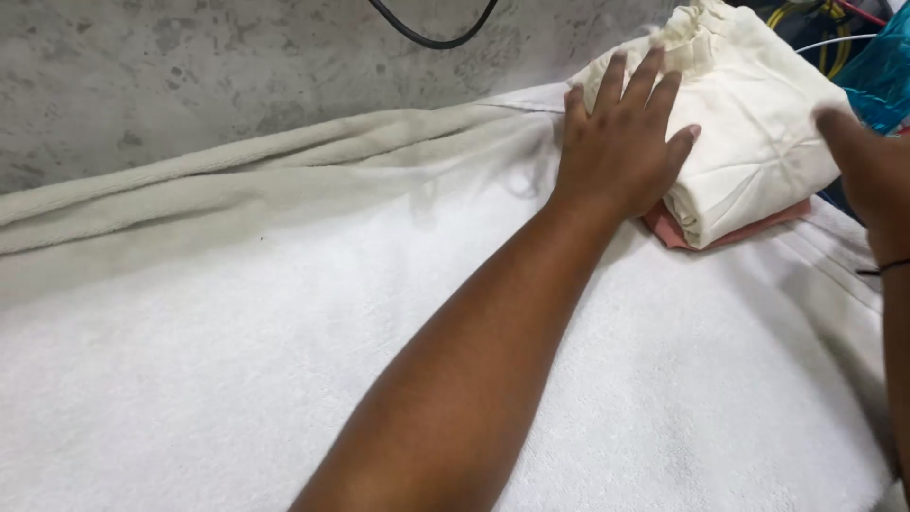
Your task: The person folds a peach-colored cloth on a white surface, smoothing it out before stacking it. They then fold a white cloth, a dark blue cloth with white daisies, a dark blue cloth with a floral pattern, a dark blue cloth, a light blue cloth, and a maroon cloth, stacking each one on top of the previous.
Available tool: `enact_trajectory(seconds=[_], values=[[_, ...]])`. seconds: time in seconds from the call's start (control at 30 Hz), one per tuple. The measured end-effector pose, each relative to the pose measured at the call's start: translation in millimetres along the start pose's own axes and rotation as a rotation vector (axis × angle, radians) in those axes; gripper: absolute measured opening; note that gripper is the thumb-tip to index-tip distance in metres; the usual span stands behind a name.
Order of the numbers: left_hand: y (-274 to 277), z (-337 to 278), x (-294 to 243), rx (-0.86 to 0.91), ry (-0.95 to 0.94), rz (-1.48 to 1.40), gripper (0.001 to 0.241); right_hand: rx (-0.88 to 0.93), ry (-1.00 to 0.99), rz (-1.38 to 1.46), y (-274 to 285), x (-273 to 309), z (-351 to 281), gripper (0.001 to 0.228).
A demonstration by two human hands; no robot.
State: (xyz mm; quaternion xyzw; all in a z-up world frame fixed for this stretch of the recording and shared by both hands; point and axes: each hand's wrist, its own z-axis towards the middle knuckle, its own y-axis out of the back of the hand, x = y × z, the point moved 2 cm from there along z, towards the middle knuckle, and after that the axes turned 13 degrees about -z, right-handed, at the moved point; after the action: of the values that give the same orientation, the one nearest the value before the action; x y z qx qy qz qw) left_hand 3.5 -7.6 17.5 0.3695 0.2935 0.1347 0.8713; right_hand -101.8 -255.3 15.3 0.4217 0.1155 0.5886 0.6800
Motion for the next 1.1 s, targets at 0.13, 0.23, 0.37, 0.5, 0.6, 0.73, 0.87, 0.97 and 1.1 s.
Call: enact_trajectory(seconds=[0.13, 0.23, 0.37, 0.5, 0.6, 0.73, 0.87, 0.97, 1.1], values=[[-9, -7, 12, 0.009, 0.024, -0.022, 0.062, -0.278, 0.335, -0.315, -39, 23, -8, 0.029], [-14, -10, 32, 0.083, 0.008, 0.007, 0.065, -0.125, 0.620, -0.740, -70, 82, -17, 0.073], [14, -30, 44, 0.203, 0.006, 0.131, 0.065, 0.162, 0.457, -0.535, -64, 110, -17, 0.088], [76, -87, 60, 0.414, 0.139, 0.106, 0.073, 0.342, 0.372, -0.588, -64, 110, -9, 0.097], [121, -139, 111, 0.498, 0.249, 0.043, 0.074, 0.380, 0.292, -0.806, -51, 156, -33, 0.103], [218, -214, 154, 0.476, 0.364, 0.130, 0.074, 0.181, 0.391, -0.618, -55, 238, -111, 0.090], [296, -271, 170, 0.494, 0.671, 0.208, 0.076, 0.622, 0.475, -0.508, -58, 332, -172, 0.077], [330, -304, 181, 0.485, 0.777, 0.247, 0.076, 0.715, 0.533, -0.380, -56, 389, -191, 0.076], [341, -327, 196, 0.404, 0.746, 0.247, 0.074, 0.783, 0.495, -0.372, -74, 435, -192, 0.074]])
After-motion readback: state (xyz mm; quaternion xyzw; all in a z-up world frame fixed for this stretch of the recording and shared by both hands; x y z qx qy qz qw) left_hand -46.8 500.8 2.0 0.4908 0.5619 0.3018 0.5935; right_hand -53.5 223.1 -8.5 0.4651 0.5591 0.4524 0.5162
